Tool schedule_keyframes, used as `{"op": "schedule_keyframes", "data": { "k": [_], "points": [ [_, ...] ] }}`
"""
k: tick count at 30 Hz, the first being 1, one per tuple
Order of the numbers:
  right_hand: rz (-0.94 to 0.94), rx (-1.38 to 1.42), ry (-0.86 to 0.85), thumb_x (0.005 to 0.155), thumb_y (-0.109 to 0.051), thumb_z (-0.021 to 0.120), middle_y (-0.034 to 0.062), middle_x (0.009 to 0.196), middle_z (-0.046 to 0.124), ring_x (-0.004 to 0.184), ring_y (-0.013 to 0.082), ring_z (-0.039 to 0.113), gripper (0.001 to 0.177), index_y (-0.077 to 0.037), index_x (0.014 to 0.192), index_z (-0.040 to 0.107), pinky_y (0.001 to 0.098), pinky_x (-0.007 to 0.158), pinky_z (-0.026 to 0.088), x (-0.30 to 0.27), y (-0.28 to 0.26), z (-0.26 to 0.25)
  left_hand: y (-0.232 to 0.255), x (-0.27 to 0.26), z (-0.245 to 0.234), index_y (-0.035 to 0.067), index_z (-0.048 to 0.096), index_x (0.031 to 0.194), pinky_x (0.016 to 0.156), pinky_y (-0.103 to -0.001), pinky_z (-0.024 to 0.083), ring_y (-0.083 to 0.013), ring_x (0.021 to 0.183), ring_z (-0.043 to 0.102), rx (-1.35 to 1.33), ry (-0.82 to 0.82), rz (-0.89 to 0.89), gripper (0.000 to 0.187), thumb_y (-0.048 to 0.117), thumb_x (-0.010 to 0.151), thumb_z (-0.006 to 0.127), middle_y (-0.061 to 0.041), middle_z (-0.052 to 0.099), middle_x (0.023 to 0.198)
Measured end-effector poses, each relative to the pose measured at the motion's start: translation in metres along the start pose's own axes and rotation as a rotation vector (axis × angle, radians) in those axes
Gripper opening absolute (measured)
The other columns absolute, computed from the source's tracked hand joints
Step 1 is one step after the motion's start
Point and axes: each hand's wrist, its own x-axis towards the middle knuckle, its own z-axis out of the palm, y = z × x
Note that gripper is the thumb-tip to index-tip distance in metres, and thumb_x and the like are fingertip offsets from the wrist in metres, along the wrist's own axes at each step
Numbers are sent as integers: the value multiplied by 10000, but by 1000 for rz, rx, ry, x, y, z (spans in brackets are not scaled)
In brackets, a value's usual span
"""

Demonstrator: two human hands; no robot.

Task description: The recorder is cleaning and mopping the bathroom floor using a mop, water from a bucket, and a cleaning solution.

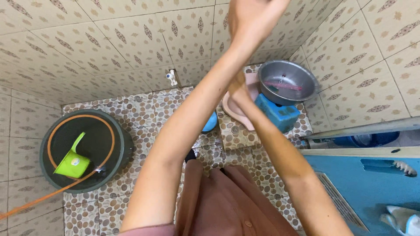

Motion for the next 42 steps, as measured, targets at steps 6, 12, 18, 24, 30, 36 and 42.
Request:
{"op": "schedule_keyframes", "data": {
  "k": [6,12,18,24,30,36,42],
  "points": [
    [56,431,255,1111,-328,581,73,996,598,918,162,555,328,-15,1205,581,316,823,470,50,-9,-39,-54,14,8,46,686,806,588,-322,498,-92,617,605,-186,-106,-72,457,498,855,729,3,628,640],
    [311,389,179,1026,-388,600,3,849,566,779,112,551,308,-91,1069,534,262,715,445,47,3,-63,-54,36,-42,29,684,1001,774,-313,479,-109,833,594,-467,-213,-63,343,370,971,703,-8,641,870],
    [269,24,236,1039,-413,620,50,1082,548,1036,198,523,398,-41,1174,576,345,942,422,71,100,-70,-130,-20,-94,65,696,1087,959,-267,463,-98,1031,592,-440,-211,-277,237,272,973,700,12,675,1035],
    [467,-137,215,955,-456,651,142,1186,617,1130,239,591,505,-31,1204,539,377,990,459,117,126,-76,-186,-38,-120,72,688,1093,942,-264,482,-95,1006,617,-402,-200,-400,206,225,956,688,10,692,1026],
    [451,-228,215,858,-429,789,212,1395,442,1290,320,448,798,-29,1433,406,442,1060,405,155,177,-77,-216,-40,-148,56,679,1108,927,-261,495,-96,992,630,-407,-165,-463,197,171,948,685,-2,694,1022],
    [453,-190,143,806,-425,827,203,1454,357,1349,313,454,951,-10,1494,319,396,1118,425,173,197,-90,-226,-39,-167,57,675,1122,920,-253,492,-83,982,624,-384,-99,-498,203,160,948,678,4,690,1025],
    [445,-330,128,813,-418,856,210,1448,320,1345,340,353,946,-26,1503,340,436,1126,363,165,174,-98,-216,-54,-179,54,684,1103,915,-253,494,-84,970,624,-372,-19,-488,186,148,942,685,3,693,1011]
  ]
}}
